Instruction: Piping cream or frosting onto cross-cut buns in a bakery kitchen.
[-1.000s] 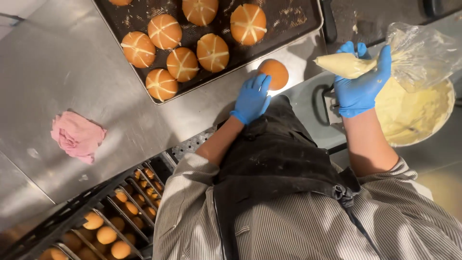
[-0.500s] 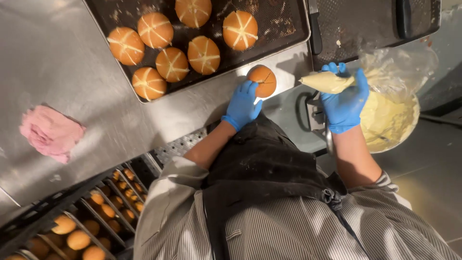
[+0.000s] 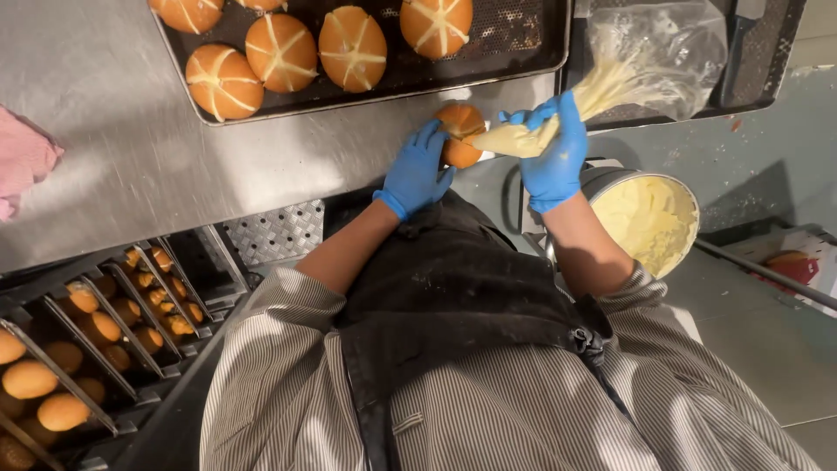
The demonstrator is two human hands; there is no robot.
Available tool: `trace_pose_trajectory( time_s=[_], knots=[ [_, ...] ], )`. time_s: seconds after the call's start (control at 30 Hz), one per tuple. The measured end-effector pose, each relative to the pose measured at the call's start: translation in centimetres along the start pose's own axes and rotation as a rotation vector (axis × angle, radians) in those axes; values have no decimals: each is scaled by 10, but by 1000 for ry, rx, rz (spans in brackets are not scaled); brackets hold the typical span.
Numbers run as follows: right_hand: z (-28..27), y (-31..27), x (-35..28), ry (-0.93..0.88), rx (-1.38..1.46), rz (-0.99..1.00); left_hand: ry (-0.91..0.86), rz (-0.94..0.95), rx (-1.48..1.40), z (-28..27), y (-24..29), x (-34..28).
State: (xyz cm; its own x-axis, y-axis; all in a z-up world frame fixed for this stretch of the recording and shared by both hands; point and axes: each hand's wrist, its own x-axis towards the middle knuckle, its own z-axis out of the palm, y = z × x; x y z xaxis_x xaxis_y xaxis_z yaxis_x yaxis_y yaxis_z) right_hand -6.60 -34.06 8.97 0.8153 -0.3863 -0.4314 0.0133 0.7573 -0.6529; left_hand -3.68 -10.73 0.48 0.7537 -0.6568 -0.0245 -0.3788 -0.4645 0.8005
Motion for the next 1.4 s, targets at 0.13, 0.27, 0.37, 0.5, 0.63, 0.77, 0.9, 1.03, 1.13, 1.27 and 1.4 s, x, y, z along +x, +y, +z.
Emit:
trace_pose_trajectory(
  time_s=[0.13,0.27,0.37,0.5,0.63,0.77,0.9,1.03,1.13,1.27,1.4],
  knots=[
    [15,33,5,-58,-212,-131,11,-16,11,-6,5,2],
    [7,61,9,-137,-409,-213,11,-25,-7,-1,2,-1],
    [-16,77,17,-227,-622,-247,32,-47,-91,0,-1,-4],
    [-15,83,26,-267,-748,-273,71,6,-103,4,-5,-4],
    [11,79,16,-208,-641,-362,143,-51,-227,7,3,-9],
    [20,85,21,-184,-569,-368,146,-141,-423,2,-4,-6],
    [7,79,26,-158,-600,-357,136,-179,-346,7,-9,-8],
    [-2,61,29,-152,-596,-364,114,-226,-310,0,-11,-10],
    [5,57,31,-109,-602,-338,152,-130,-195,-14,-7,1],
    [0,38,41,-52,-511,-310,51,27,-52,-29,-10,24],
    [-23,-4,49,17,-99,-134,-81,214,148,-23,-23,33]
  ],
)
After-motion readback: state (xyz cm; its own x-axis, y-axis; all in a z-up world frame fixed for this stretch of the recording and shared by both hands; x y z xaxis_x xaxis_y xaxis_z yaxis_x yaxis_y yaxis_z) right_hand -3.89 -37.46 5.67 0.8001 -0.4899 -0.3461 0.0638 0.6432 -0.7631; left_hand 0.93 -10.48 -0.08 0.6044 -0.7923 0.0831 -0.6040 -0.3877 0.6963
